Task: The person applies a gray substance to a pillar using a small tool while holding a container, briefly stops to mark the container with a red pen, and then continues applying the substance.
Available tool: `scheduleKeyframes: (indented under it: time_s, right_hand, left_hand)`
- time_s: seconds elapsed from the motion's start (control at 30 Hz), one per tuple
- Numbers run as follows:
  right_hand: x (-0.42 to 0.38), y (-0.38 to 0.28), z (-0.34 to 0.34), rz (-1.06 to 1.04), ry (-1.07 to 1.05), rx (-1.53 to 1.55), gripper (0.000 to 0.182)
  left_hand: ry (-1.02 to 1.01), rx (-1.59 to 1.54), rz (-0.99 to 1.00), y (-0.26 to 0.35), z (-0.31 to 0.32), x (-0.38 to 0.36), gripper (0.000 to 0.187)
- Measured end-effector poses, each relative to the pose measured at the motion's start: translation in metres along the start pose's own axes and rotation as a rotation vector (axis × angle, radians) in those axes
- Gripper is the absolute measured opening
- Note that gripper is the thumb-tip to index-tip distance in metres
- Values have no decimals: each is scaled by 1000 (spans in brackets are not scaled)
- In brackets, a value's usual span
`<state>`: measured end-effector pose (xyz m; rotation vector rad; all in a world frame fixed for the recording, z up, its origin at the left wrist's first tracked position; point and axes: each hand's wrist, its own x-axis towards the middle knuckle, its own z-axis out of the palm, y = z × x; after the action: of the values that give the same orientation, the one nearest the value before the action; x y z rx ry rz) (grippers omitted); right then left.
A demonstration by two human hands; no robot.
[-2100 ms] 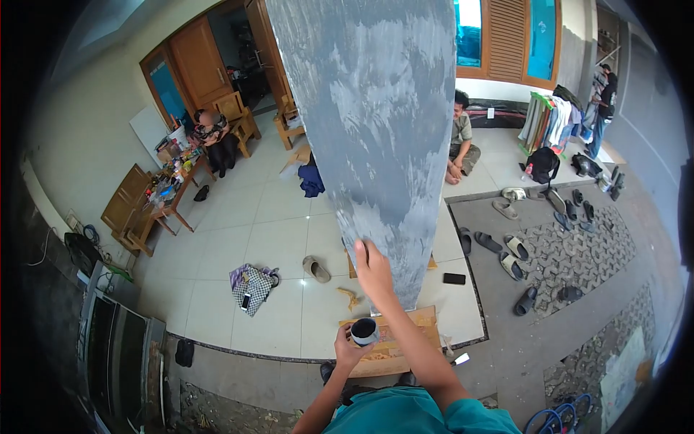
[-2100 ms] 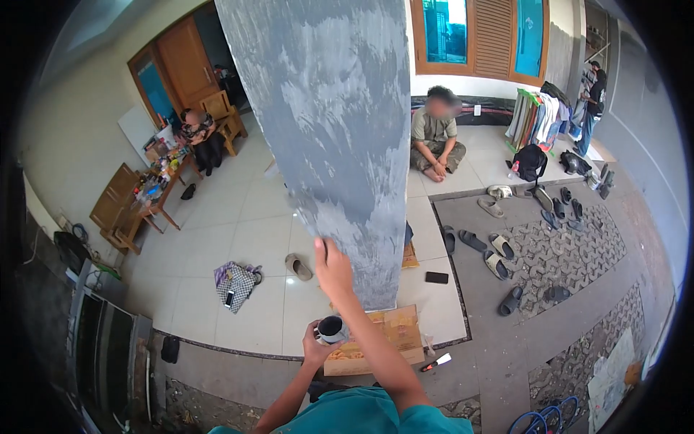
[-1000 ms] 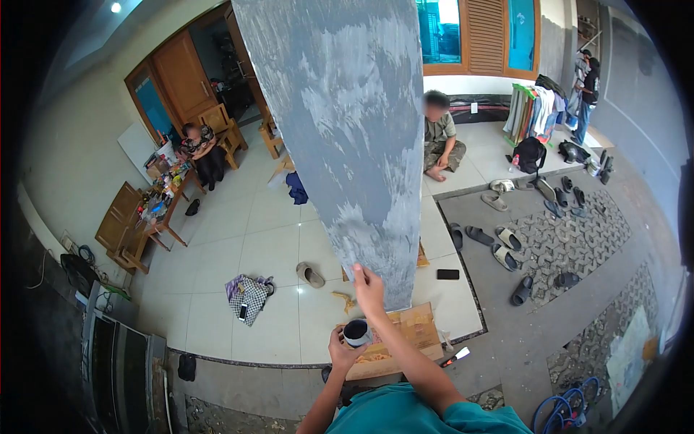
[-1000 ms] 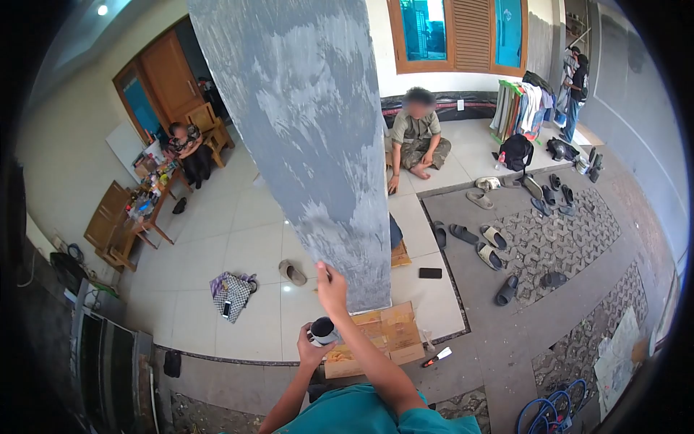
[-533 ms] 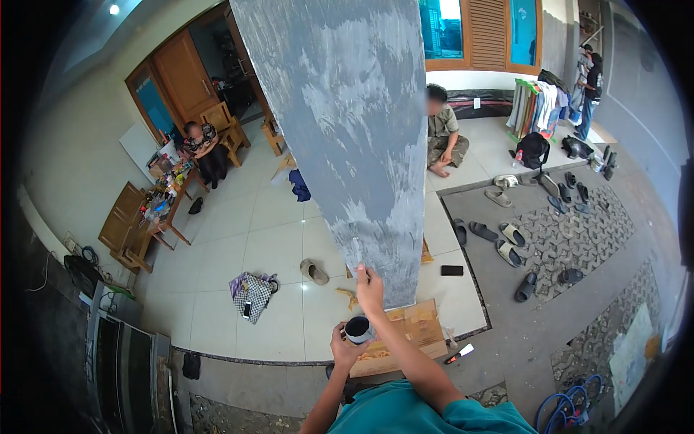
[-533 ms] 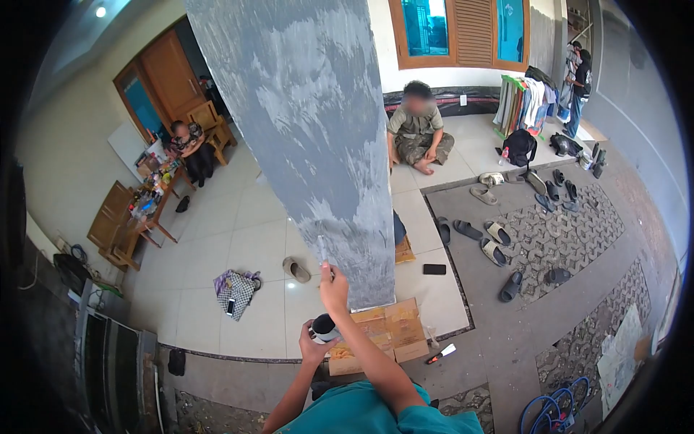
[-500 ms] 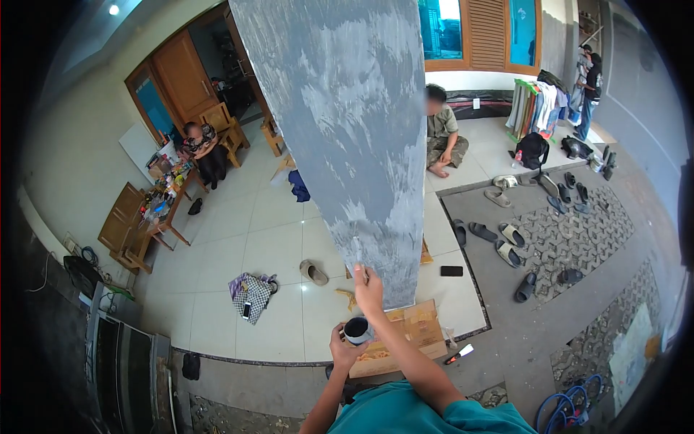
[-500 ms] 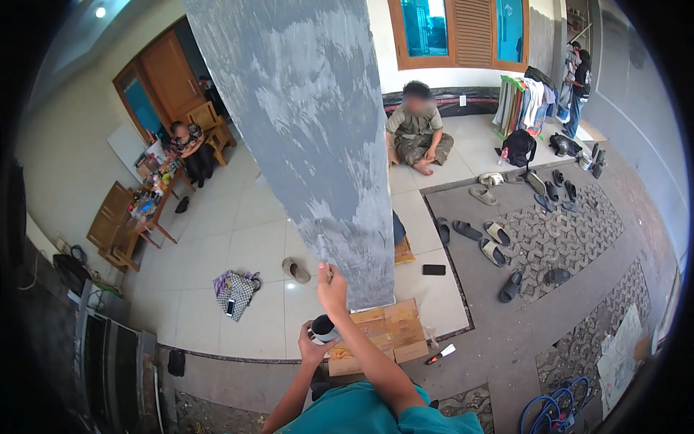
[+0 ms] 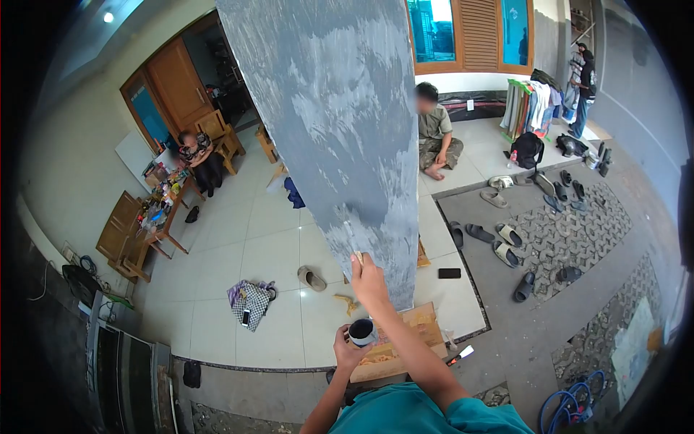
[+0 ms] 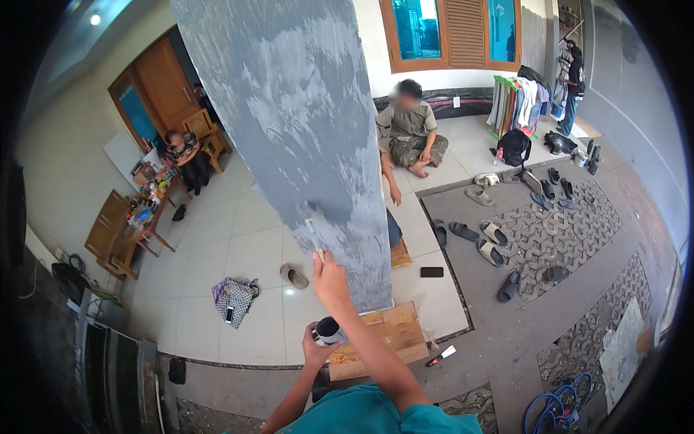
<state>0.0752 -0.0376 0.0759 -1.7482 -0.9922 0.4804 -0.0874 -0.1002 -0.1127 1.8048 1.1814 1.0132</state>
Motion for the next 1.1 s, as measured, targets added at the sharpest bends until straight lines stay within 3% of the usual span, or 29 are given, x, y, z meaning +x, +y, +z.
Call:
scheduleKeyframes:
  time_s: [0.2, 0.27, 0.4, 0.47, 0.6, 0.7, 0.77, 0.9, 0.97, 1.1]
  right_hand:
    - [32, -76, -28, -258, 32, 196, 30]
    - [49, -69, -19, -170, -32, 21, 31]
    - [25, -30, 2, -82, 67, -14, 34]
    - [8, 3, 16, -24, 53, 4, 36]
    - [-13, 5, -3, 59, -24, 18, 36]
    - [-5, -30, -46, -28, 5, 73, 35]
    - [11, -43, -67, -226, 182, 129, 33]
    - [40, -30, -94, -182, 255, 96, 31]
    - [48, -1, -96, -132, 267, -180, 29]
    - [32, 46, -90, -134, 242, -244, 28]
  left_hand:
    - [-2, -15, -22, 4, 0, 4, 84]
    - [0, -21, -14, 6, 0, 3, 77]
    - [10, -14, -23, 11, -3, 3, 77]
    - [23, -41, -22, 5, -7, -1, 78]
    - [24, -24, -18, -1, -9, -6, 79]
    - [33, -10, -42, -1, -6, -10, 80]
    - [37, -26, -55, -2, -5, -13, 80]
    - [34, -55, -41, -7, 3, -17, 79]
    - [5, -29, -2, -1, 4, -15, 79]
    - [-8, -16, 43, 12, 7, -15, 78]
